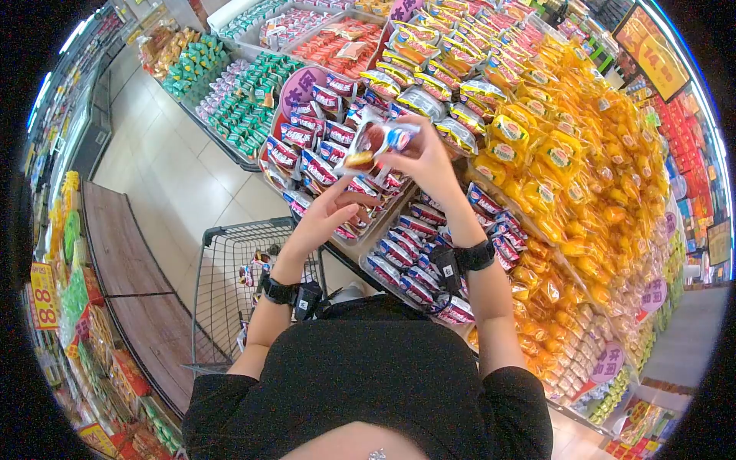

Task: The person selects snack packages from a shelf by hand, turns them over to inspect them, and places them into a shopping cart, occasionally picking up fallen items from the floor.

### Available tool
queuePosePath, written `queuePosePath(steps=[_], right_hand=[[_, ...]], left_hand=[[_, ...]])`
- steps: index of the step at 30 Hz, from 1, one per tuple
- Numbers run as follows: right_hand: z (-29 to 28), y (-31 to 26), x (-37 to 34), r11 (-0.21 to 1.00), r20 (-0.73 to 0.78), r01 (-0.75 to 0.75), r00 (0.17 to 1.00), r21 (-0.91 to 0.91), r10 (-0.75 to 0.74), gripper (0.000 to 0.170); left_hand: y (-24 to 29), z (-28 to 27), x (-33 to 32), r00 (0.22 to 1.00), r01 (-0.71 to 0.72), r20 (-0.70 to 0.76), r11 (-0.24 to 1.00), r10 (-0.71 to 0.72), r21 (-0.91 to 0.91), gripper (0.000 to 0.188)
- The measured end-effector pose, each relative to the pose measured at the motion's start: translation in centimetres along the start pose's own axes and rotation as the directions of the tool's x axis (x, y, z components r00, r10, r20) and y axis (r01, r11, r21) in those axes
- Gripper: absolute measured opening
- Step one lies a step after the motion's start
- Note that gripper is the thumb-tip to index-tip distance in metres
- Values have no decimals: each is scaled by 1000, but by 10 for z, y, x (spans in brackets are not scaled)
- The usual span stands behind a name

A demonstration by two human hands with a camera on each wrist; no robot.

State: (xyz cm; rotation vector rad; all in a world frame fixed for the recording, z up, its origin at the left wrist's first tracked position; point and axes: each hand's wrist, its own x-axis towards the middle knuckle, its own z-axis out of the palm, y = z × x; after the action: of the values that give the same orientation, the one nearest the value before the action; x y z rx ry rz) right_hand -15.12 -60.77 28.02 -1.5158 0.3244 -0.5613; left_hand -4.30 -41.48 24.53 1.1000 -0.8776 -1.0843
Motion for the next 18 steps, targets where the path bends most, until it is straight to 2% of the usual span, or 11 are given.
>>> queuePosePath(steps=[2, 3, 5, 6, 7, 10, 11, 14, 18], right_hand=[[-10, 7, 9, 997, -210, 52, 975, -65, -64, 65], [-16, 3, 13, 988, -234, 56, 968, -144, -90, 64], [-27, 13, 23, 907, -260, 119, 936, -404, -239, 60], [-29, 15, 27, 840, -258, 140, 914, -524, -314, 58], [-28, 15, 30, 823, -255, 107, 921, -558, -293, 48], [-25, 26, 40, 530, -49, 224, 890, -818, -452, 43], [-22, 29, 38, 607, -89, 122, 948, -785, -305, 40], [-26, 53, 43, 377, 44, 143, 965, -915, -259, 40], [-23, 54, 47, 393, 43, 156, 959, -906, -281, 40]], left_hand=[[-2, -1, 0, 994, -32, -106, 998, 37, 53, 46], [-1, -2, 1, 976, -95, -192, 995, 102, 42, 41], [-5, -17, 1, 941, -120, -304, 987, 147, 104, 34], [-5, -23, 0, 918, -129, -357, 982, 170, 137, 32], [-4, -24, 0, 875, -194, -425, 972, 232, 131, 23], [-7, -42, -5, 750, -232, -585, 951, 309, 205, 20], [-6, -48, -6, 699, -221, -644, 950, 311, 220, 18], [-8, -68, -15, 581, -237, -738, 939, 343, 249, 19], [-12, -81, -31, 554, -187, -771, 949, 315, 254, 18]])
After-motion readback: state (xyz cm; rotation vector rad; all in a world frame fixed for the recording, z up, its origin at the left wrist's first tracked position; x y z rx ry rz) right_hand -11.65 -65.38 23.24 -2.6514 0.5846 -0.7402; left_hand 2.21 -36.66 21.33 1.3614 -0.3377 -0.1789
